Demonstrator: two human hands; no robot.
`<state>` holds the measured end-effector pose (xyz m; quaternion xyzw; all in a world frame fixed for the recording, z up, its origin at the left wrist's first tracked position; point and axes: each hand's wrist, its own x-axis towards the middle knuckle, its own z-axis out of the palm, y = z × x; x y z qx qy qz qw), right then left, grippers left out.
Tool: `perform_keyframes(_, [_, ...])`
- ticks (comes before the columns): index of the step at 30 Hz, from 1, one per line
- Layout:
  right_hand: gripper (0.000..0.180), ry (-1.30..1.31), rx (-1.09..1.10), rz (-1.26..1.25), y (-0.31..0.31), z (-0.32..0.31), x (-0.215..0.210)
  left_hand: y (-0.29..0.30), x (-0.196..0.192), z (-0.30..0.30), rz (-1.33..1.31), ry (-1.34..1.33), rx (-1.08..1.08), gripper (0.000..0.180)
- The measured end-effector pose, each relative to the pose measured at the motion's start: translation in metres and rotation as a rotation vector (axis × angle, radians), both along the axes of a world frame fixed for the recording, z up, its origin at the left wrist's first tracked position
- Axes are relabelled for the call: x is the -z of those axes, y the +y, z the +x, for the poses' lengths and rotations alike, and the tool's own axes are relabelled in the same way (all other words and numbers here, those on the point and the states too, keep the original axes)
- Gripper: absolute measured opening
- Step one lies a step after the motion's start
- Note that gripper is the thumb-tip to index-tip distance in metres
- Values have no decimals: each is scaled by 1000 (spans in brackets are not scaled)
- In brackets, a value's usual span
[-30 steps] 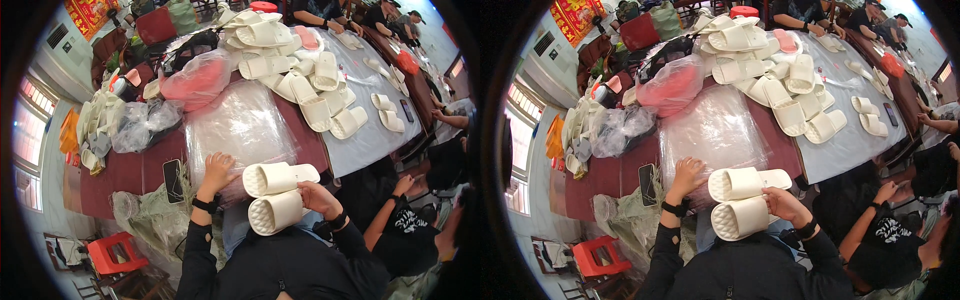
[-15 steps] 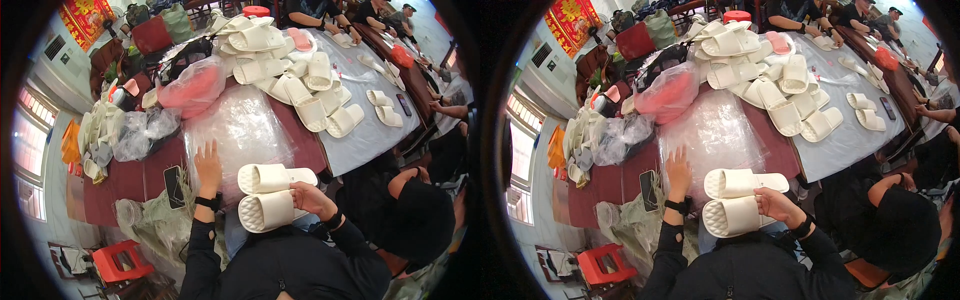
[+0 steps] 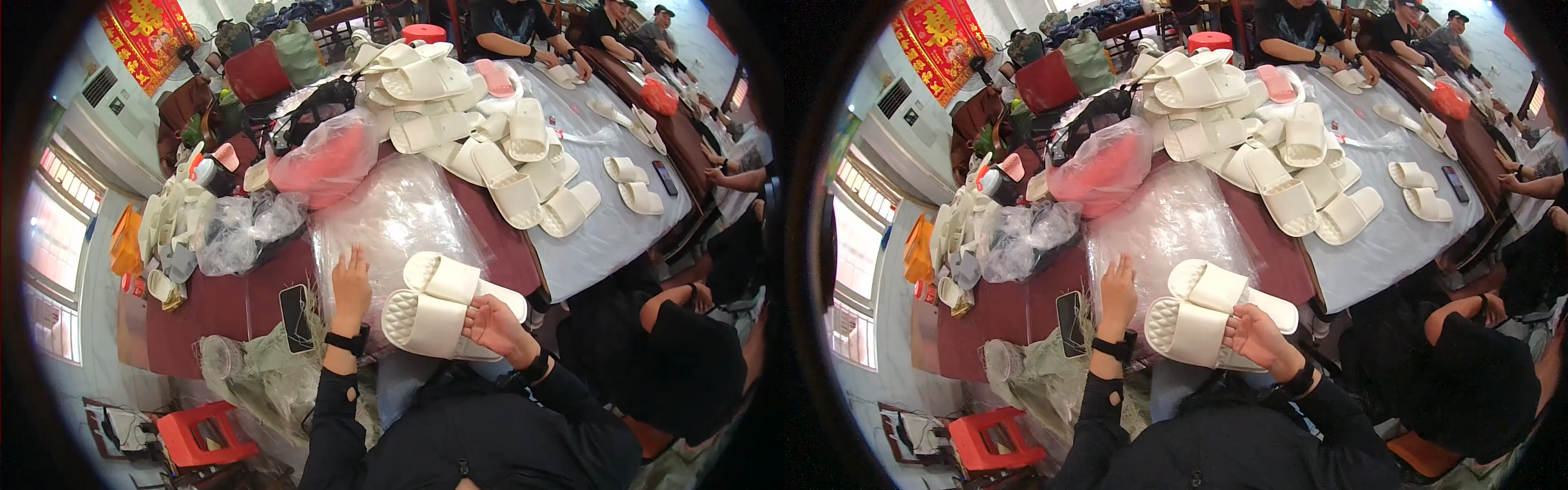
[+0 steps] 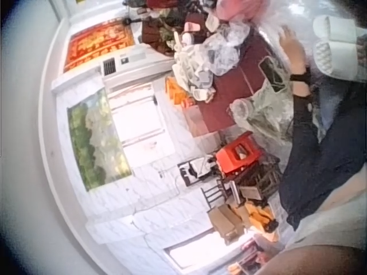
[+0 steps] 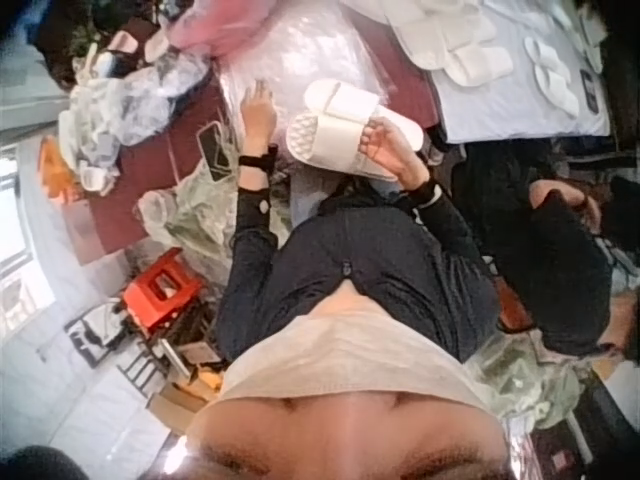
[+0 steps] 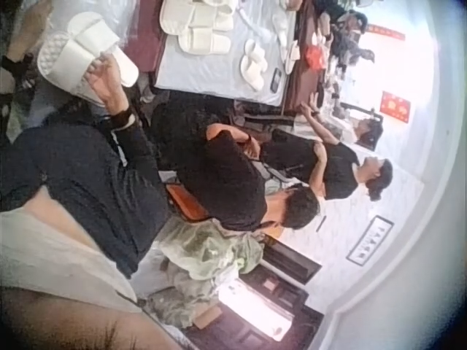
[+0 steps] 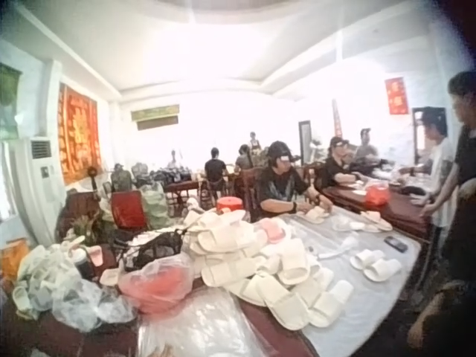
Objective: Placing white slippers into plastic bags at a production table.
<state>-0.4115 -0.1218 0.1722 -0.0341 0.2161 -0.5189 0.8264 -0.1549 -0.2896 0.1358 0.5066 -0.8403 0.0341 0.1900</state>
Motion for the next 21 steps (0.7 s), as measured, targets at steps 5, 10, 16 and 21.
perform_keyframes(5, [44, -41, 78, 35, -4, 8, -2, 7, -2, -13, 100, 61, 36, 45])
perform_keyframes(10, [44, -36, 185, 84, -1, -3, -1, 20, -21, -20, 124, -21, -6, 46])
perform_keyframes(16, [42, -123, 217, 16, 4, -2, -9, 44, -22, -39, 69, -61, -85, 48])
perform_keyframes(21, [43, -168, 220, -15, 2, -2, -9, 57, -23, -52, 104, -47, -111, 49])
